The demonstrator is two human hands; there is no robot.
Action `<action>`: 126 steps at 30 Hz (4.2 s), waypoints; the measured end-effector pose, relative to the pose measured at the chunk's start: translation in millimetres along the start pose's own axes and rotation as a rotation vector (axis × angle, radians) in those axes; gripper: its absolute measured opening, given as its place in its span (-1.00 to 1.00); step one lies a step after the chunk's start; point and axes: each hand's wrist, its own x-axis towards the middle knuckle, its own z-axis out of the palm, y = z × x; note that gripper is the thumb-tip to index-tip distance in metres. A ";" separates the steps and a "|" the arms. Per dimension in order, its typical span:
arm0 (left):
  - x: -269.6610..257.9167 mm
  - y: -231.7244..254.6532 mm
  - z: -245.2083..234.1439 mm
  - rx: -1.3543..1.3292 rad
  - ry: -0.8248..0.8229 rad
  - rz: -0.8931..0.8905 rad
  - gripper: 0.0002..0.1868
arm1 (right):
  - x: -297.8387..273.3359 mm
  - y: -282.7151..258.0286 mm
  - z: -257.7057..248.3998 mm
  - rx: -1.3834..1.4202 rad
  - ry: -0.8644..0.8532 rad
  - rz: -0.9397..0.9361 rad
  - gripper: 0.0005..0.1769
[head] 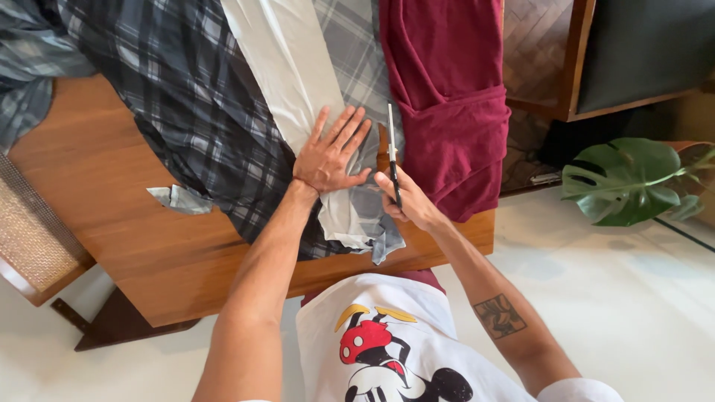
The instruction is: Cutting several pieces of fabric using scissors on a wooden table.
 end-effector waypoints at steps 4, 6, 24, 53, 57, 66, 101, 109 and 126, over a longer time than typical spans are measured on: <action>0.0 0.4 0.6 -0.005 0.003 0.002 -0.07 | -2.1 -8.4 -5.4 -0.013 -0.023 0.018 -0.53; -1.5 0.5 1.5 -0.001 0.001 -0.001 -0.07 | -4.1 -17.1 -4.4 -0.021 -0.038 0.029 -0.52; 0.4 -1.5 -0.4 -0.013 0.027 0.009 -0.05 | 3.4 -49.7 -17.8 -0.183 -0.049 0.072 -0.49; 0.5 -1.7 -2.8 -0.029 0.028 0.009 -0.03 | 27.8 -86.0 -19.1 -0.200 -0.082 0.052 -0.46; 0.6 -0.9 -3.1 -0.026 0.019 0.011 -0.03 | 31.4 -86.2 -21.7 -0.191 -0.066 0.067 -0.46; 1.4 -2.2 -4.3 0.001 0.011 0.012 -0.02 | 39.0 -96.2 -22.3 -0.172 -0.089 0.043 -0.47; -9.7 -0.4 6.6 -0.058 0.167 -0.040 0.05 | -82.4 -30.4 -45.3 0.101 -0.287 -0.026 -0.17; -15.2 6.6 -18.0 0.108 0.146 -0.153 -0.08 | -173.4 78.1 -53.9 0.129 -0.343 -0.079 -0.14; -26.3 206.3 38.4 0.164 0.276 -0.639 -0.47 | -217.6 -1.1 -237.0 -0.211 -0.278 -0.053 -0.45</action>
